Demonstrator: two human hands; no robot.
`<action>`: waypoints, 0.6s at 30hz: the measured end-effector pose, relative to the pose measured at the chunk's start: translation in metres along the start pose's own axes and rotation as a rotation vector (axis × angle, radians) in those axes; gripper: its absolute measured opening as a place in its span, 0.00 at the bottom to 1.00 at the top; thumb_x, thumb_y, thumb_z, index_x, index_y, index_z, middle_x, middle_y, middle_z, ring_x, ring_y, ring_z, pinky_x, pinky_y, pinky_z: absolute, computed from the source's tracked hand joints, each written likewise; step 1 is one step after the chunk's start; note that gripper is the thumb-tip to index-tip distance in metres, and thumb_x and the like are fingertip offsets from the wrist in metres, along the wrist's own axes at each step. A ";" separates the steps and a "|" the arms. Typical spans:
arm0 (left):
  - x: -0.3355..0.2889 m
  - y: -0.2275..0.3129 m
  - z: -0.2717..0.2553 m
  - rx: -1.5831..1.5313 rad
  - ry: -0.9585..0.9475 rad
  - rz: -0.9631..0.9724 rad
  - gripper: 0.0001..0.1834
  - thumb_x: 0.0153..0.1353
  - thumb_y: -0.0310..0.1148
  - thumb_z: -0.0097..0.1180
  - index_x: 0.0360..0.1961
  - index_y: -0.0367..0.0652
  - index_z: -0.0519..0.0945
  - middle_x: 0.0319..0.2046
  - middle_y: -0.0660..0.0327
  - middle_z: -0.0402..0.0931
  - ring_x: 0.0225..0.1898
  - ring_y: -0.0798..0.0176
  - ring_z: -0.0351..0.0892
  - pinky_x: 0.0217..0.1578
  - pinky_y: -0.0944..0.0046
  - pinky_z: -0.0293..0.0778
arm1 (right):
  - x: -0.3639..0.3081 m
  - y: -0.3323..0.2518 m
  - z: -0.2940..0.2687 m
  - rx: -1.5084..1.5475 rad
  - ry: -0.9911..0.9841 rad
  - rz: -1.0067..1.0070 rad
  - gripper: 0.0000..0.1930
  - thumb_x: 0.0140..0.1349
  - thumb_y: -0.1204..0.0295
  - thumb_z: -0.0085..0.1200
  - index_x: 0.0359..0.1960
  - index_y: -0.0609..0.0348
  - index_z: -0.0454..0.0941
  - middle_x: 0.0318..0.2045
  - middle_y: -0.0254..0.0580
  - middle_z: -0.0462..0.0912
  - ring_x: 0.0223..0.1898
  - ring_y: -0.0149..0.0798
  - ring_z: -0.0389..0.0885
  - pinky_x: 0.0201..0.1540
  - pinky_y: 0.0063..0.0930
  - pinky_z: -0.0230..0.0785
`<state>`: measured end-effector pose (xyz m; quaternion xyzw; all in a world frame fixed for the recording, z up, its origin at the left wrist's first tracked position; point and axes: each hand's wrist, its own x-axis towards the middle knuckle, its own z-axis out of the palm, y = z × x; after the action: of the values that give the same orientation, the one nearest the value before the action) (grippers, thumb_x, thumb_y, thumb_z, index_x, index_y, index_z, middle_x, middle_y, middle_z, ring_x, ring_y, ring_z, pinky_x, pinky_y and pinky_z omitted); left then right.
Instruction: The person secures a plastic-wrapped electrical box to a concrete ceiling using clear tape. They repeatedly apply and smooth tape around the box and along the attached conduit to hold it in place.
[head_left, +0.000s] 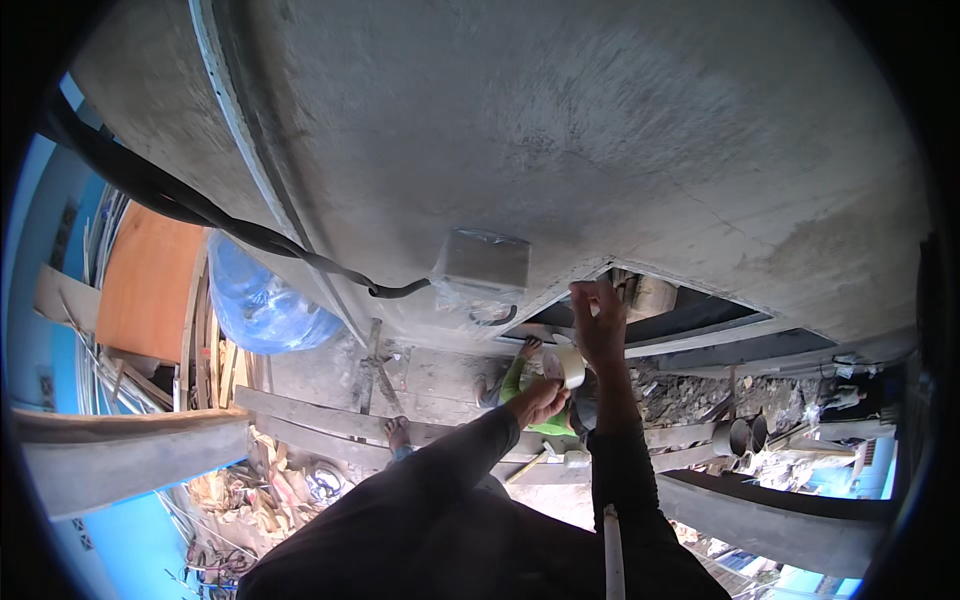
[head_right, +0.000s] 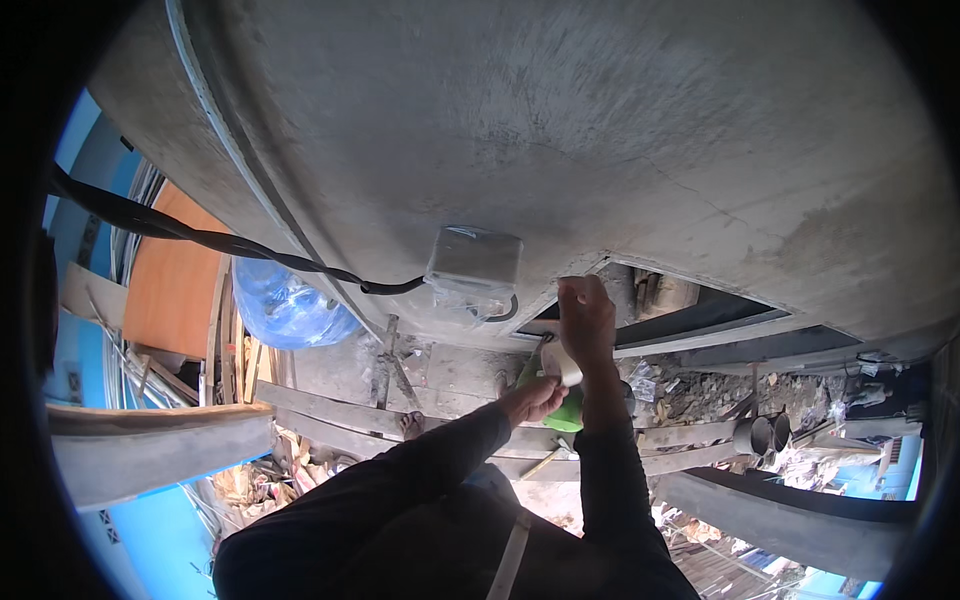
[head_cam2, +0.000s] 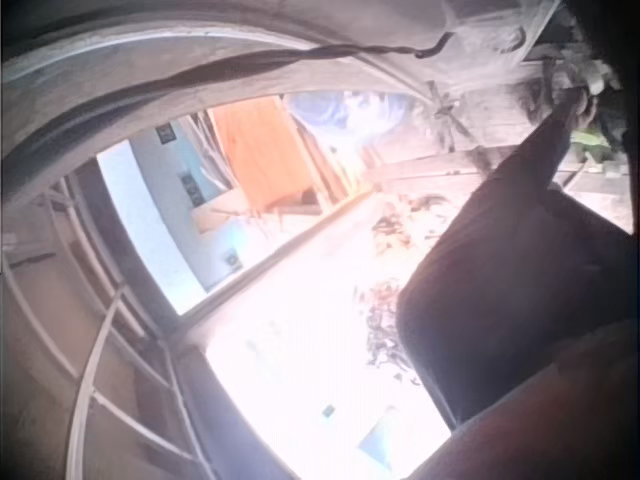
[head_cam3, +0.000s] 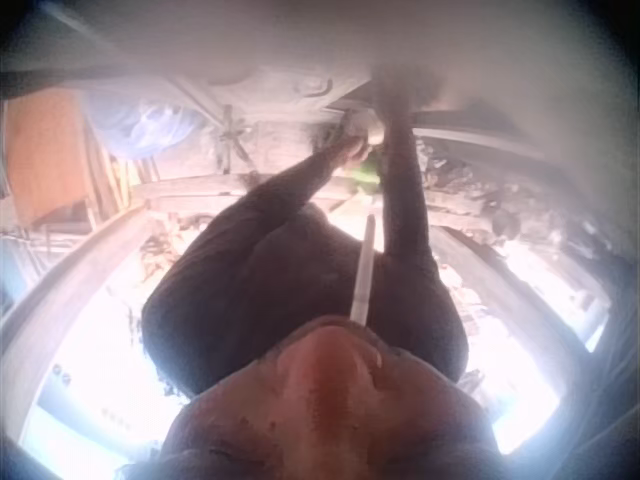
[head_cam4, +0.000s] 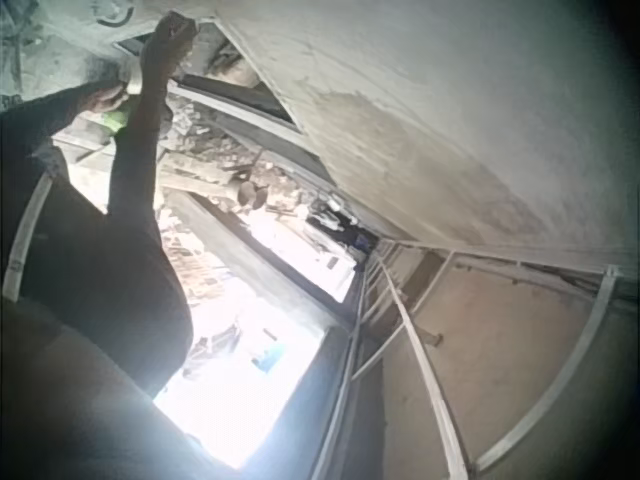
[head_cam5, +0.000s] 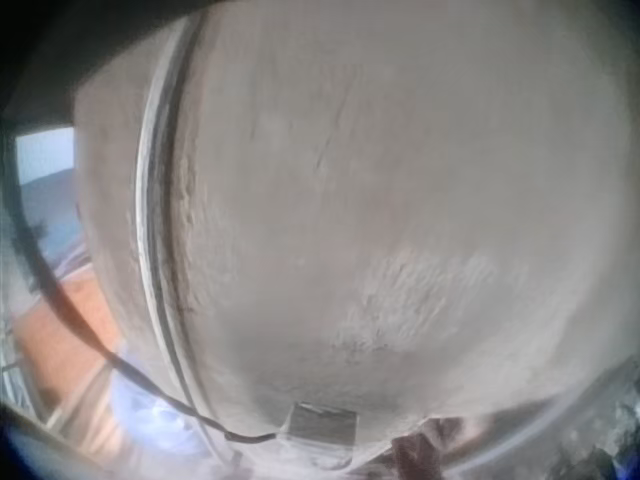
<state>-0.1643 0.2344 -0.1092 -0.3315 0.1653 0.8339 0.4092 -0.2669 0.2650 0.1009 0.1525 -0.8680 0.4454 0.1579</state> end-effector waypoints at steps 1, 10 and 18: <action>-0.005 -0.014 -0.007 0.029 -0.039 -0.003 0.06 0.75 0.31 0.50 0.45 0.42 0.77 0.29 0.66 0.76 0.23 0.76 0.74 0.20 0.77 0.73 | -0.013 0.005 -0.007 0.079 0.010 0.070 0.06 0.70 0.71 0.56 0.36 0.60 0.77 0.28 0.45 0.83 0.32 0.48 0.84 0.38 0.43 0.75; -0.149 -0.005 -0.019 0.758 0.043 0.017 0.06 0.70 0.29 0.51 0.38 0.41 0.79 0.24 0.66 0.72 0.19 0.73 0.67 0.19 0.69 0.62 | -0.201 0.021 -0.067 0.071 -0.115 0.111 0.10 0.73 0.65 0.54 0.45 0.58 0.79 0.32 0.46 0.82 0.33 0.39 0.81 0.39 0.39 0.74; -0.221 0.039 0.005 1.541 -0.073 0.027 0.20 0.72 0.46 0.55 0.45 0.38 0.83 0.34 0.55 0.86 0.30 0.62 0.87 0.32 0.61 0.80 | -0.267 -0.048 -0.035 0.731 -0.026 0.645 0.07 0.67 0.73 0.65 0.38 0.61 0.81 0.25 0.32 0.78 0.27 0.23 0.70 0.30 0.28 0.65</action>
<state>-0.0990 0.0868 0.0463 0.0768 0.6895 0.4987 0.5196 -0.0010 0.3000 0.0456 -0.0734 -0.6596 0.7454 -0.0627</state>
